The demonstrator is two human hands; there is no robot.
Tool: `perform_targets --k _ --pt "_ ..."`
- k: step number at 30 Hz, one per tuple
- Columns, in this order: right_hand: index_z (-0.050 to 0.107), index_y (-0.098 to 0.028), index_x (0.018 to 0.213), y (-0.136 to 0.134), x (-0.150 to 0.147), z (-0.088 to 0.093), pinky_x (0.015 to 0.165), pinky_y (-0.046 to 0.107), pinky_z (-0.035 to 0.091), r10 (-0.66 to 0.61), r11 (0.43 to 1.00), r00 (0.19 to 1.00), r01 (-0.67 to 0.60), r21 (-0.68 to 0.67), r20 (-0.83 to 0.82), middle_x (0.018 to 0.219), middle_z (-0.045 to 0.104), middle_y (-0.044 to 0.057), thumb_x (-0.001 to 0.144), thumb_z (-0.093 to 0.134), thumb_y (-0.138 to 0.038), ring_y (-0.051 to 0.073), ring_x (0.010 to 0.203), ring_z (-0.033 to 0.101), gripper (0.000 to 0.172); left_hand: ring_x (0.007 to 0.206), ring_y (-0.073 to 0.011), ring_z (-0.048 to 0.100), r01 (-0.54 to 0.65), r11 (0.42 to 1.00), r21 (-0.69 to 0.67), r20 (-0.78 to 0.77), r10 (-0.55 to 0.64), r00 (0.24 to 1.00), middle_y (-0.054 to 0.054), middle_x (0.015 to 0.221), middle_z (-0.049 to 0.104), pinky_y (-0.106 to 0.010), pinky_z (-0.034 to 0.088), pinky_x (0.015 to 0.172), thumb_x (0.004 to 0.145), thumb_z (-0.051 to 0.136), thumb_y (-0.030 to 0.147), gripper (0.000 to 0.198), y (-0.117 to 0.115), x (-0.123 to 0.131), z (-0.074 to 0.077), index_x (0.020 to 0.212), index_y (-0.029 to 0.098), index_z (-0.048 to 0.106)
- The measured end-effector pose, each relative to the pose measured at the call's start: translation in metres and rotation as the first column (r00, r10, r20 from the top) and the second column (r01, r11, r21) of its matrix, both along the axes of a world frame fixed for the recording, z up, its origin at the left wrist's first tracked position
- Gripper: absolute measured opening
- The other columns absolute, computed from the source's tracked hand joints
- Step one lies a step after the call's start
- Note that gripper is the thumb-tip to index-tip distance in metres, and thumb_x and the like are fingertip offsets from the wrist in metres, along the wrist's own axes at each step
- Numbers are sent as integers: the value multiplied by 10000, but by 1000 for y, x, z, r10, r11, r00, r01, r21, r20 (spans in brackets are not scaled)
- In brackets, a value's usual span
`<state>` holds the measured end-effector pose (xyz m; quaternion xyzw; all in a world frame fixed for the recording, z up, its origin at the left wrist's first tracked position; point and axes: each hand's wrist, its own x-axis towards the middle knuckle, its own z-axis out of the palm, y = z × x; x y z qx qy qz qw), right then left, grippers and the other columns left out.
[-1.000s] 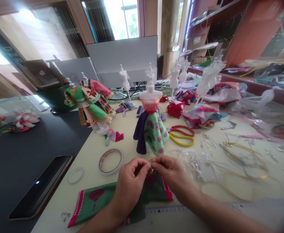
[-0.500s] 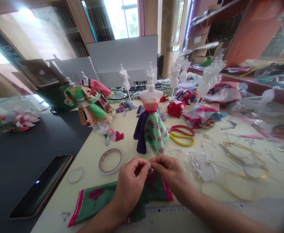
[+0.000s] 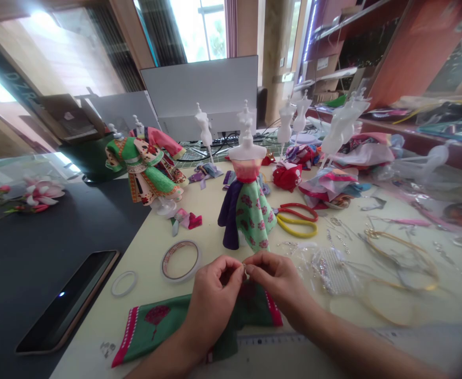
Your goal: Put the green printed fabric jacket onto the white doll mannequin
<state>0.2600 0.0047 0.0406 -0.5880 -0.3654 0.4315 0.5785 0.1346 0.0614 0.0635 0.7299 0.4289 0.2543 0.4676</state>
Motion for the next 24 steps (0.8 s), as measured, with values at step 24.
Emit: perform_targets --k 24 --pt "586 -167 633 3 1 -12 563 257 408 -181 966 813 41 255 553 649 539 5 716 510 -87 132 609 513 138 659 -145 584 18 994 -109 8 -17 1000 -14 702 657 -237 452 594 794 554 292 172 1 2 -5 819 153 652"
